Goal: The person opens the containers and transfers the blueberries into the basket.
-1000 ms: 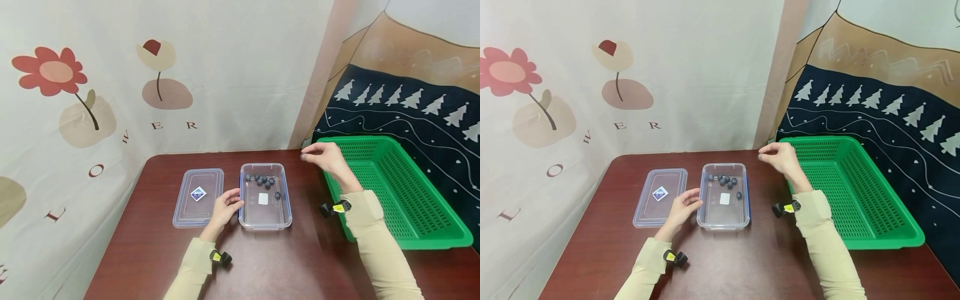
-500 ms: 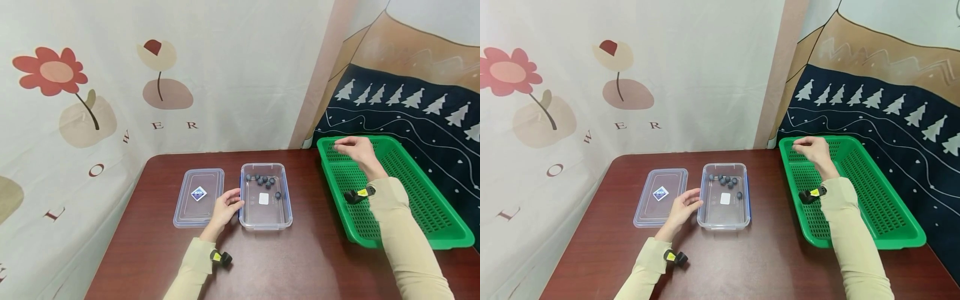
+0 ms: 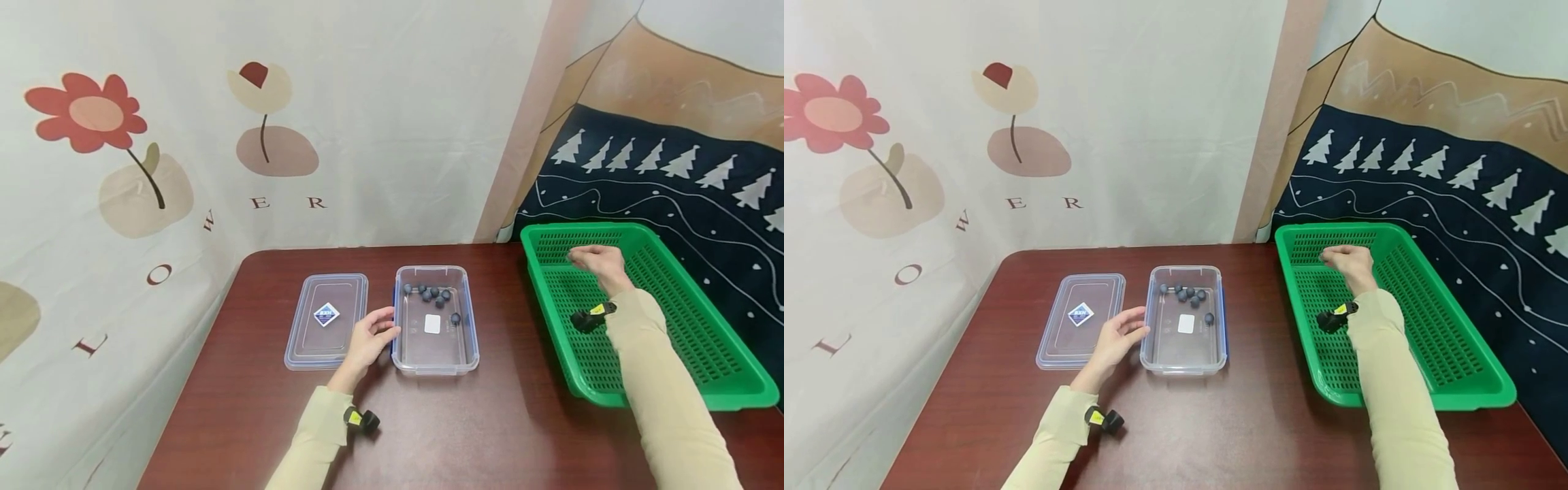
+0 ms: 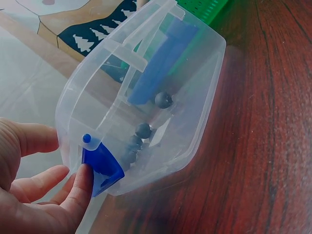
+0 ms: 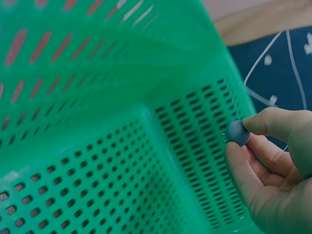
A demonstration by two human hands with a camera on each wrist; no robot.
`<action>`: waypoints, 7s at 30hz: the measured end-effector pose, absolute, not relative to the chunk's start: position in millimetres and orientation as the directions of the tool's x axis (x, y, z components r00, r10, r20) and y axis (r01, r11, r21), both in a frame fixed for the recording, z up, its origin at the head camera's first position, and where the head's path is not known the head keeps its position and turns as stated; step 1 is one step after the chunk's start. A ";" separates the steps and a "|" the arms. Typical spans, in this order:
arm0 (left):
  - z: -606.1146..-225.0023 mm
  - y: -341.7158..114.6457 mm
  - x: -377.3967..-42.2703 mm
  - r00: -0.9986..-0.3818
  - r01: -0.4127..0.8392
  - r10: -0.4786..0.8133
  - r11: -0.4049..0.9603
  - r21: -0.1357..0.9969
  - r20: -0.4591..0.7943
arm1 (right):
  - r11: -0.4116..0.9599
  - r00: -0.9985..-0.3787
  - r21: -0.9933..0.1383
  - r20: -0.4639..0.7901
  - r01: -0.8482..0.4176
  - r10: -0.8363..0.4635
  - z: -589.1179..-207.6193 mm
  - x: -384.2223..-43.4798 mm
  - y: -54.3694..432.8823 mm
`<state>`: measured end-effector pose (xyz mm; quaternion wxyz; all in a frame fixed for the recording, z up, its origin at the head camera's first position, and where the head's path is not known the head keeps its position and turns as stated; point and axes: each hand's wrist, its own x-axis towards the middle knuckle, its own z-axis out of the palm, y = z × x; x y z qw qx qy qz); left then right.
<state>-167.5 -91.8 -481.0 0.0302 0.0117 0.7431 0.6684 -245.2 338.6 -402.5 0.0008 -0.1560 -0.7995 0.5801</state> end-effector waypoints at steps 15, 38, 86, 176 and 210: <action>-480.1 -91.0 -166.2 -0.998 -0.009 0.065 0.094 0.996 -0.015 | 0.184 -0.856 -0.890 -0.317 0.417 0.407 -419.4 -250.7 342.1; -483.1 -93.8 -165.8 -0.996 0.037 0.085 0.062 0.997 0.032 | 0.105 -0.968 -0.990 -0.068 0.096 0.242 -360.8 -249.9 281.2; -483.8 -91.3 -168.1 -0.998 0.003 0.060 0.082 0.997 -0.002 | 0.391 -0.995 -0.920 -0.004 0.042 0.099 -419.2 -191.0 112.1; -482.8 -91.0 -168.0 -0.998 -0.013 0.057 0.044 0.999 -0.015 | 0.597 -0.994 -0.798 -0.015 0.079 0.112 -476.7 -199.2 81.1; -485.7 -91.8 -168.5 -0.998 -0.006 0.056 0.061 0.998 -0.010 | 0.436 -0.995 -0.897 -0.043 0.077 0.088 -419.8 -201.3 97.9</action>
